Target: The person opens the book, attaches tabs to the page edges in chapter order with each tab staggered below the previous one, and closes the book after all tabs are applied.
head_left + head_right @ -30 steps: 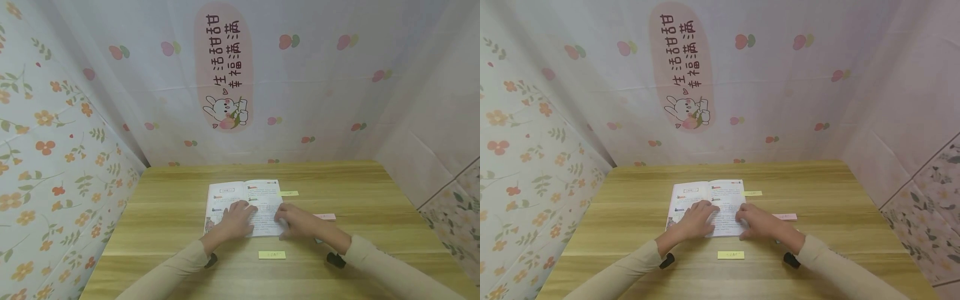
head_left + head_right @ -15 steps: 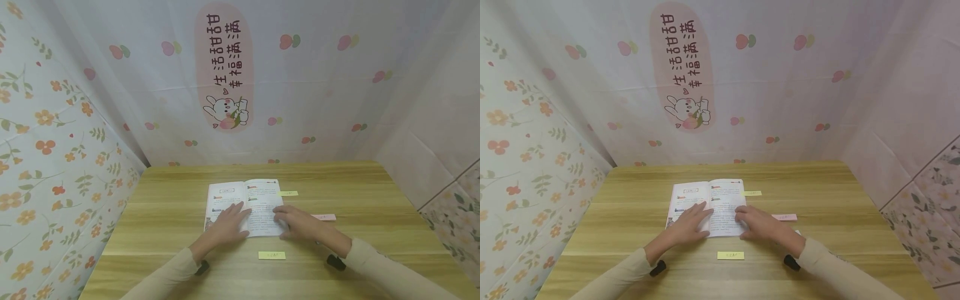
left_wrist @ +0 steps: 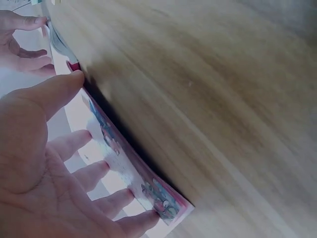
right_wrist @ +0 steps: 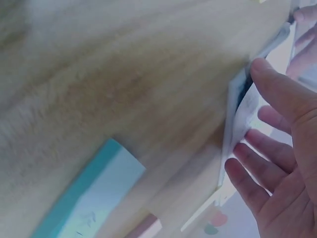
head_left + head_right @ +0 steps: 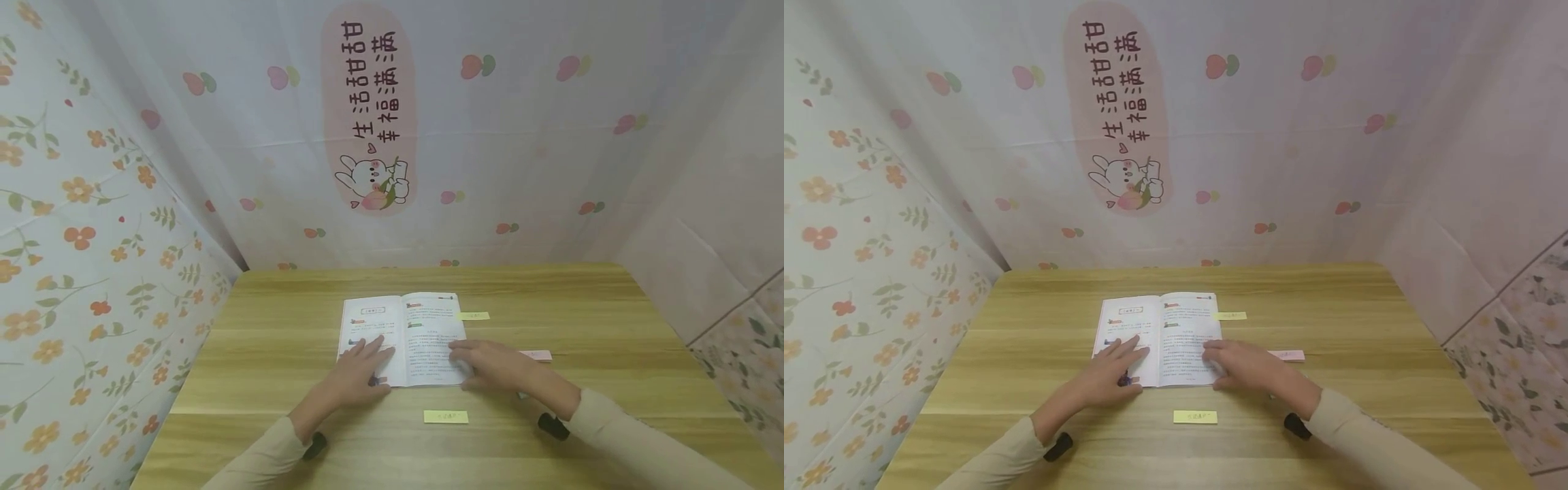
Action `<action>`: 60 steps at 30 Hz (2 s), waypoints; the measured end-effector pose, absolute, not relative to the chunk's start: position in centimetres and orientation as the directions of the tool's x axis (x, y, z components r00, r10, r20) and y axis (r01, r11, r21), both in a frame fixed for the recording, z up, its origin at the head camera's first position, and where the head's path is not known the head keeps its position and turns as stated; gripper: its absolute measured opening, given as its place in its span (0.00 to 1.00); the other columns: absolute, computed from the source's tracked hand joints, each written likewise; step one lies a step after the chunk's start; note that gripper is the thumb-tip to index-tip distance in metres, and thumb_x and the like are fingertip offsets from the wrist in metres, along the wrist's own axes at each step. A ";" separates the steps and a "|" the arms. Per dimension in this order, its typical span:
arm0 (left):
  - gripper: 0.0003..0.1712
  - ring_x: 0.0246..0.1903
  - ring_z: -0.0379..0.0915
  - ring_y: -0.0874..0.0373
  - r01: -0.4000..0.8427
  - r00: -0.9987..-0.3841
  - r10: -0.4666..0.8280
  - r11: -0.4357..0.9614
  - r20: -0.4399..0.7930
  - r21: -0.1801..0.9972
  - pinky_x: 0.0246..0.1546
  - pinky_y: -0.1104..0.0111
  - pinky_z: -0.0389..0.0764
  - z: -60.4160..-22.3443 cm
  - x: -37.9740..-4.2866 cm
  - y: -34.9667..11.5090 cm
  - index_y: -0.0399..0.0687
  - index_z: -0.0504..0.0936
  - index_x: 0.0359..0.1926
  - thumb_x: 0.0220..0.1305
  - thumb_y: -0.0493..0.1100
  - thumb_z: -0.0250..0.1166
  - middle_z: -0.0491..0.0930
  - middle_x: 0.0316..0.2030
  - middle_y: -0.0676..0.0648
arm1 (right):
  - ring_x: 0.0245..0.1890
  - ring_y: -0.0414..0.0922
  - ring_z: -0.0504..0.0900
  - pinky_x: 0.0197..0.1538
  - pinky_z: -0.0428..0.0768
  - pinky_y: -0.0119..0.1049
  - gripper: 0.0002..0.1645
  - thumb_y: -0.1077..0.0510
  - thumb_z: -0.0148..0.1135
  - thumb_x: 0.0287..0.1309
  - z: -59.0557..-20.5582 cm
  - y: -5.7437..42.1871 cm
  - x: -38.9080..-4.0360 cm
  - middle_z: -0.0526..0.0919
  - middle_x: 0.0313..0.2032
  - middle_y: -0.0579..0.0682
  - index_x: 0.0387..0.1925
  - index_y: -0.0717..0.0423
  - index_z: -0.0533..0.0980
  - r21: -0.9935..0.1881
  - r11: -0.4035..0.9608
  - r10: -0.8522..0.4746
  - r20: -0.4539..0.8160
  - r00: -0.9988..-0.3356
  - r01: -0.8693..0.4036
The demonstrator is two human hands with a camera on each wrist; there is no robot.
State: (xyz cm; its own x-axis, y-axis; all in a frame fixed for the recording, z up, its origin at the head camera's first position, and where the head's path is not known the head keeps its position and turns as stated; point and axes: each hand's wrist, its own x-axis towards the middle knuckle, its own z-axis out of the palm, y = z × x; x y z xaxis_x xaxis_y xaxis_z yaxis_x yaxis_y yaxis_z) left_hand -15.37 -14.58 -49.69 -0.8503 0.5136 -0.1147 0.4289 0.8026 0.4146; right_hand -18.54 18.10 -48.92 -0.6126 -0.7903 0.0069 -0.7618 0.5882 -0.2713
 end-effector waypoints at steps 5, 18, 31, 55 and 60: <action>0.38 0.72 0.50 0.29 0.435 -0.847 0.518 0.806 -0.123 0.400 0.65 0.33 0.58 -49.5 -15.4 -14.7 0.46 0.69 0.73 0.66 0.51 0.68 0.58 0.75 0.38 | 0.52 0.52 0.83 0.52 0.82 0.44 0.22 0.54 0.76 0.57 -48.3 18.2 -19.0 0.82 0.56 0.57 0.51 0.58 0.81 -0.333 0.563 -0.805 -0.014 -0.593 -0.757; 0.37 0.71 0.51 0.29 0.439 -0.842 0.523 0.806 -0.130 0.397 0.64 0.33 0.58 -49.3 -15.4 -14.7 0.45 0.69 0.73 0.66 0.50 0.67 0.58 0.75 0.37 | 0.39 0.39 0.80 0.43 0.83 0.34 0.15 0.66 0.71 0.57 -47.1 18.3 -19.5 0.84 0.44 0.47 0.47 0.58 0.82 -0.290 0.505 -0.838 0.062 -0.542 -0.813; 0.36 0.71 0.51 0.30 0.432 -0.843 0.520 0.806 -0.136 0.406 0.66 0.35 0.58 -49.0 -15.5 -14.6 0.44 0.70 0.72 0.66 0.50 0.67 0.59 0.75 0.37 | 0.48 0.48 0.83 0.50 0.84 0.41 0.14 0.65 0.78 0.50 -45.9 18.1 -19.9 0.85 0.48 0.52 0.39 0.55 0.85 -0.179 0.448 -0.849 0.223 -0.479 -0.876; 0.39 0.72 0.54 0.36 0.446 -0.868 0.496 0.794 -0.015 0.413 0.72 0.48 0.52 -49.6 -15.6 -11.9 0.43 0.73 0.68 0.61 0.54 0.73 0.64 0.71 0.38 | 0.46 0.46 0.83 0.50 0.83 0.38 0.12 0.67 0.78 0.51 -43.4 15.7 -19.9 0.85 0.46 0.52 0.38 0.56 0.85 -0.195 0.361 -0.855 0.321 -0.407 -0.912; 0.37 0.71 0.56 0.36 0.470 -0.859 0.512 0.786 0.003 0.402 0.72 0.48 0.54 -49.5 -15.4 -11.6 0.42 0.73 0.66 0.61 0.53 0.74 0.66 0.70 0.37 | 0.46 0.46 0.84 0.49 0.83 0.37 0.13 0.66 0.78 0.51 -43.8 15.6 -19.9 0.85 0.46 0.52 0.40 0.58 0.85 -0.188 0.350 -0.854 0.338 -0.395 -0.918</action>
State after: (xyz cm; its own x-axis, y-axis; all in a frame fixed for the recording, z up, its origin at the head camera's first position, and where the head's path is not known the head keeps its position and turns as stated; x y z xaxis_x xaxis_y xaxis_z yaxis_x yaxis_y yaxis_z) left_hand -15.44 -11.58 -49.51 -0.8590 0.5120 0.0028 0.4698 0.7860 0.4018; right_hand -19.86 15.56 -43.78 -0.3954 -0.8539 0.3384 -0.9175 0.3502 -0.1884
